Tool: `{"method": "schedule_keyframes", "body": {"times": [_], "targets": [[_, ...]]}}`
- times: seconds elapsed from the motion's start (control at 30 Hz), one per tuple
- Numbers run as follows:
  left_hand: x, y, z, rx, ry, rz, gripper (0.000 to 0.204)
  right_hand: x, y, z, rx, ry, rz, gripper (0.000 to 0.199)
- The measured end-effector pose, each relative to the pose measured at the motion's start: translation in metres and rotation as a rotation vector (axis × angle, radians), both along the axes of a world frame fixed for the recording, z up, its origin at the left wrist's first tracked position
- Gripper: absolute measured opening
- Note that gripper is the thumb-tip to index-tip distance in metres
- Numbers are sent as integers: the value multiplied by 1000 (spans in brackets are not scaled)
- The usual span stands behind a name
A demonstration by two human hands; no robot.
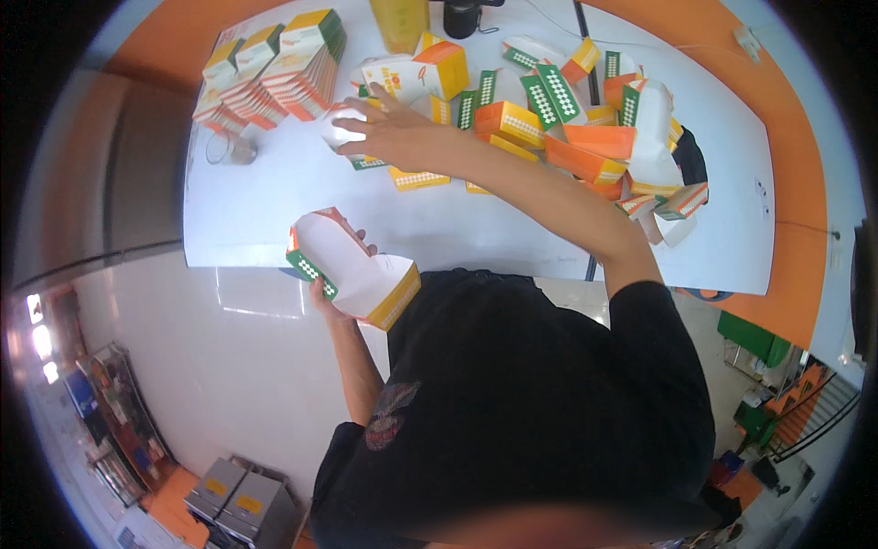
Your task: The person repeatedly picks flat, printed paperboard pieces from a white table, folds them into small rectangular boxes, and stacks the finished boxes. The person handles the pieces by hand without tools, working continuously at the table.
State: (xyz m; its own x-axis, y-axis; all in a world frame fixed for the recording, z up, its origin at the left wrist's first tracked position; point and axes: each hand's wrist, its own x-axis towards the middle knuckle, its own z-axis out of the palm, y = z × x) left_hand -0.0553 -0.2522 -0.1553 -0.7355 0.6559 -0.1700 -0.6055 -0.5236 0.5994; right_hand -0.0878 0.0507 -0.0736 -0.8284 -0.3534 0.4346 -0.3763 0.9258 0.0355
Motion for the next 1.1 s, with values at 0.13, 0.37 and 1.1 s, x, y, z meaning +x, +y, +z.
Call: {"method": "schedule_keyframes", "body": {"times": [0.13, 0.37, 1.1], "targets": [[-6, -7, -5, -77, 47, 42, 101, -30, 23, 7, 139, -279, -80, 27], [-10, 0, -9, 21, -64, 87, 93, 13, 53, 98, -692, -433, -55, 19], [20, 12, -18, 46, -1, -296, 92, 164, -92, -7, -965, -1048, 482, 40]]}}
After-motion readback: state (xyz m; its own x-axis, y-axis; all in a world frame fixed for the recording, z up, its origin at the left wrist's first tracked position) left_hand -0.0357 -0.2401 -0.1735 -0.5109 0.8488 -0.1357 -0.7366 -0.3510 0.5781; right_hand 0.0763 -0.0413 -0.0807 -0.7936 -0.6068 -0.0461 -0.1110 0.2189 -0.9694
